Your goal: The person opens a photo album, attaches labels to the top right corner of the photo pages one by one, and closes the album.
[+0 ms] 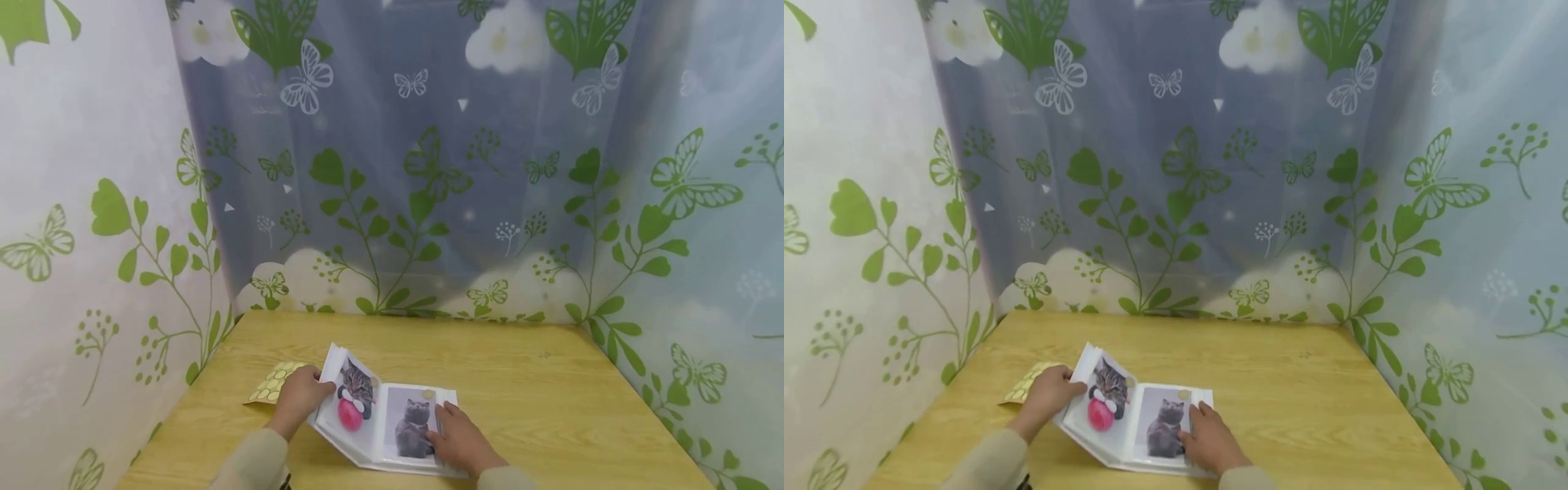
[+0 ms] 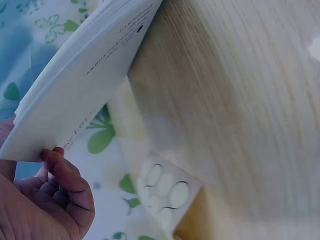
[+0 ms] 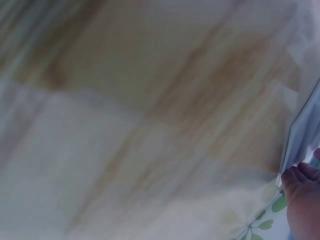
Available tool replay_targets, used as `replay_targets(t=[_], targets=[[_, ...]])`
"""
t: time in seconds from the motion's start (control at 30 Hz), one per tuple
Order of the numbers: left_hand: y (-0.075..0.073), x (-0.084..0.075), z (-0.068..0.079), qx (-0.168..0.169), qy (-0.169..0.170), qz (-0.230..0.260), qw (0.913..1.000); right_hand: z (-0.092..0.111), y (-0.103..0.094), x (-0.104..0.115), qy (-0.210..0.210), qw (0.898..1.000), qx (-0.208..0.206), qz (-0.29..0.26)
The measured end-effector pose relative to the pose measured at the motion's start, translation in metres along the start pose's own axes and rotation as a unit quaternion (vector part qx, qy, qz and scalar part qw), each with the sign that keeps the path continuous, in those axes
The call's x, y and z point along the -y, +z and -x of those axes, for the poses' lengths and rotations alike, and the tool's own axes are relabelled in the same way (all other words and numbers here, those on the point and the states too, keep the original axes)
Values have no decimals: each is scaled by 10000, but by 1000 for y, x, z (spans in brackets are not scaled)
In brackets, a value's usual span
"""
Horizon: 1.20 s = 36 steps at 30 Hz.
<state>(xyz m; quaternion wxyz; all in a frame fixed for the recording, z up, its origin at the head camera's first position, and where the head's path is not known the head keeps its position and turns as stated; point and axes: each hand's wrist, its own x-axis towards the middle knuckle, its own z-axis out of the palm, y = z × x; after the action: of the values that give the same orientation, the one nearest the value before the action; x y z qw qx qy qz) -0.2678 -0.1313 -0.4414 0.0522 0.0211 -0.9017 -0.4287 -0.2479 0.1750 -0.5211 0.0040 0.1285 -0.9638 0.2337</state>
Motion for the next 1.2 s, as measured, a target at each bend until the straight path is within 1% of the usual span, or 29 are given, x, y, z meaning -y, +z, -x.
replay_targets(t=[0.03,0.13,0.23,0.3,0.47,0.57,0.63,0.67,0.73,0.77,0.83,0.87,0.9,0.97,1.0,1.07,1.1,1.17,1.2], targets=[[1,-4,0,8,12,-26,10000,0,0,-1,-15,10000,-22,-12],[9,-17,0,35,189,-222,9996,2,-2,-9,-140,9997,-164,-90],[21,-31,2,73,503,-314,9982,11,-5,-18,-285,9983,-482,-144],[30,-39,5,168,771,-274,9965,17,-8,-23,-317,9970,-684,-169],[52,-57,12,594,1432,16,9879,26,-22,-38,-200,9949,-991,58],[65,-66,17,916,1633,165,9822,28,-29,-48,-21,9947,-1012,173],[74,-69,21,1180,1709,226,9779,31,-33,-54,128,9951,-966,175],[78,-69,23,1339,1732,204,9755,32,-35,-57,196,9954,-925,154],[88,-66,26,1583,1878,-29,9694,35,-38,-61,292,9951,-929,166],[93,-63,28,1650,1995,-289,9655,37,-39,-63,333,9948,-944,193],[102,-58,34,1691,2301,-1030,9528,39,-40,-66,368,9936,-1035,253],[107,-55,37,1608,2500,-1505,9429,39,-41,-66,367,9930,-1086,300],[111,-53,40,1478,2686,-1978,9311,39,-42,-67,355,9924,-1132,337],[119,-52,46,1262,2920,-2786,9062,38,-43,-66,357,9922,-1133,369],[122,-52,48,1165,3003,-3061,8959,37,-44,-66,364,9925,-1109,377],[128,-55,51,1028,3055,-3437,8820,34,-45,-64,392,9929,-1054,378],[129,-56,51,1024,3057,-3514,8790,33,-45,-63,417,9932,-1029,361],[129,-57,48,1083,3046,-3508,8789,31,-46,-61,459,9936,-969,359],[128,-55,46,1083,3093,-3444,8798,31,-46,-61,477,9937,-944,380]])
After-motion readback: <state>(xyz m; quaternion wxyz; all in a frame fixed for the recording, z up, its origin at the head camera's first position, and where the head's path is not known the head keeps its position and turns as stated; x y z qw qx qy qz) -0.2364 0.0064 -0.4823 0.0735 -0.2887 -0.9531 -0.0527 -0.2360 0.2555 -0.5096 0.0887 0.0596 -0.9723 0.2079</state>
